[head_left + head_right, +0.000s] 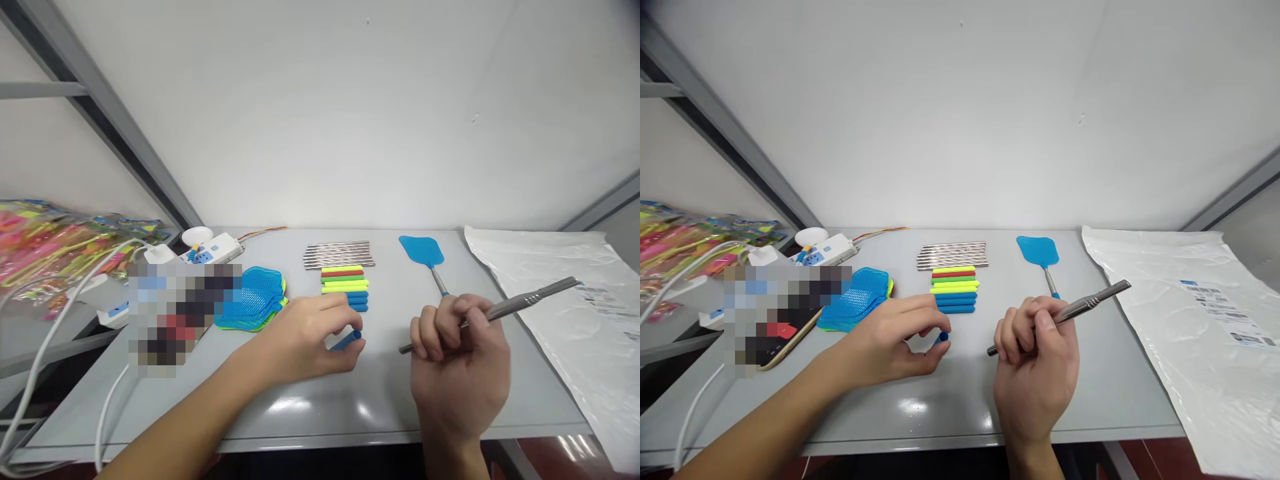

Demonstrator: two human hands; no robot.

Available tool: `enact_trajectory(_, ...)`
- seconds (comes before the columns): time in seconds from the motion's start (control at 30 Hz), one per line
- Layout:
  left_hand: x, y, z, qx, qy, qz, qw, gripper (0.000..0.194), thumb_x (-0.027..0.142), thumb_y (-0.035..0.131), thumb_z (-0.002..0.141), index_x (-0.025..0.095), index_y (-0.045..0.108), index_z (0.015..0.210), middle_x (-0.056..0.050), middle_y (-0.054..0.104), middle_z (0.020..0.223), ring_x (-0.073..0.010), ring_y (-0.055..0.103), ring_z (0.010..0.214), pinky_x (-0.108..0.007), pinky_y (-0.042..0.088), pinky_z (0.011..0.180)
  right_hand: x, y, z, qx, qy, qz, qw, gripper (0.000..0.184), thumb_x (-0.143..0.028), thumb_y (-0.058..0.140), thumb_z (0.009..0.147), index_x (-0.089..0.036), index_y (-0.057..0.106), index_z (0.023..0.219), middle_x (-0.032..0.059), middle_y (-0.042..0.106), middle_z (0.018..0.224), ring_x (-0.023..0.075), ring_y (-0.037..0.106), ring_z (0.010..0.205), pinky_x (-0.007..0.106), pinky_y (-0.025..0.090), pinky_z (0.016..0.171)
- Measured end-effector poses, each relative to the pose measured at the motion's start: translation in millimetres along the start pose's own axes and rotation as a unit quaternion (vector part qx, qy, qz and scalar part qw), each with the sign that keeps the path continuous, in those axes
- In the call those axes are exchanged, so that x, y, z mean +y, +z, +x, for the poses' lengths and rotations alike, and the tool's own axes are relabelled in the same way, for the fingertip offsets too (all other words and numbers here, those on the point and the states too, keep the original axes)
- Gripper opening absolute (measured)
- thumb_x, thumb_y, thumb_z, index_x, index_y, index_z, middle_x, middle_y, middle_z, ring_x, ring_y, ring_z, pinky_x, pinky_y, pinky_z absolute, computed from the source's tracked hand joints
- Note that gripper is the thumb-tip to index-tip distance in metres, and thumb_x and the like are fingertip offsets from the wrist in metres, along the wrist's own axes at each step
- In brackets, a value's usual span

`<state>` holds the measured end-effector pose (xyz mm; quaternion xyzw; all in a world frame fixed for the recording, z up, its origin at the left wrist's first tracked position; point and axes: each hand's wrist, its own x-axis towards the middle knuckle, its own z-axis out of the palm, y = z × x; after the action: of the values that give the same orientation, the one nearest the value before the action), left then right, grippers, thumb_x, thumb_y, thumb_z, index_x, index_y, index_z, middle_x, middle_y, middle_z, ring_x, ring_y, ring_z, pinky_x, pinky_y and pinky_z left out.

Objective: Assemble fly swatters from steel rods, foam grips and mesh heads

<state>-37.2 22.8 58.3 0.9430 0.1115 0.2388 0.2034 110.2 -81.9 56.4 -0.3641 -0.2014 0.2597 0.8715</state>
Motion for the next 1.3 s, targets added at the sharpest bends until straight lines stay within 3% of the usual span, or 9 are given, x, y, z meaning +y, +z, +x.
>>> enact_trajectory(0.2, -1, 17.8, 1, 0.006, 0.011, -0.037, 0.999, 0.004, 0.021, 0.055, 0.088, 0.018, 0.056, 0.091, 0.003, 0.051, 0.068, -0.009, 0.047, 0.06, -0.021, 0.035, 0.053, -2, 5, -4, 0.015, 0.006, 0.059, 0.998, 0.022, -0.024, 0.041, 0.091, -0.021, 0.051, 0.072, -0.0079, 0.026, 0.052, 0.0068, 0.023, 0.039, 0.022, 0.023, 0.038)
enact_trajectory(0.5, -6, 36.9, 0, -0.002, -0.019, -0.123, 0.992, 0.007, 0.023, 0.058, 0.088, 0.019, 0.053, 0.09, 0.005, 0.043, 0.071, -0.0079, 0.041, 0.06, -0.02, 0.035, 0.055, 1, 33, -7, -0.057, -0.003, 0.059, 0.997, 0.024, -0.024, 0.044, 0.091, -0.02, 0.048, 0.068, -0.0072, 0.027, 0.053, 0.0072, 0.026, 0.042, 0.023, 0.026, 0.041)
enact_trajectory(0.8, -11, 40.3, -2, 0.045, -0.017, -0.139, 0.989, 0.01, 0.027, 0.058, 0.09, 0.019, 0.055, 0.093, 0.005, 0.047, 0.069, -0.0081, 0.043, 0.06, -0.02, 0.035, 0.055, 4, 35, -7, -0.045, -0.044, 0.026, 0.998, 0.027, -0.022, 0.038, 0.092, -0.02, 0.047, 0.067, -0.0065, 0.029, 0.054, 0.0078, 0.028, 0.042, 0.024, 0.027, 0.042)
enact_trajectory(1.03, -7, 40.1, -2, 0.019, -0.052, -0.167, 0.984, 0.015, 0.032, 0.062, 0.09, 0.019, 0.058, 0.095, 0.005, 0.051, 0.071, -0.0074, 0.046, 0.059, -0.019, 0.037, 0.056, 3, 36, -6, -0.067, -0.047, 0.003, 0.997, 0.025, -0.021, 0.041, 0.091, -0.02, 0.046, 0.067, -0.0069, 0.028, 0.053, 0.0075, 0.026, 0.043, 0.022, 0.026, 0.042)
enact_trajectory(1.3, -2, 41.5, -2, 0.01, -0.057, -0.179, 0.982, 0.014, 0.032, 0.06, 0.091, 0.019, 0.058, 0.096, 0.005, 0.052, 0.071, -0.0083, 0.046, 0.06, -0.02, 0.038, 0.058, 2, 33, -3, -0.11, 0.004, -0.016, 0.994, 0.025, -0.024, 0.047, 0.09, -0.02, 0.041, 0.066, -0.0069, 0.029, 0.055, 0.0072, 0.027, 0.045, 0.022, 0.027, 0.043)
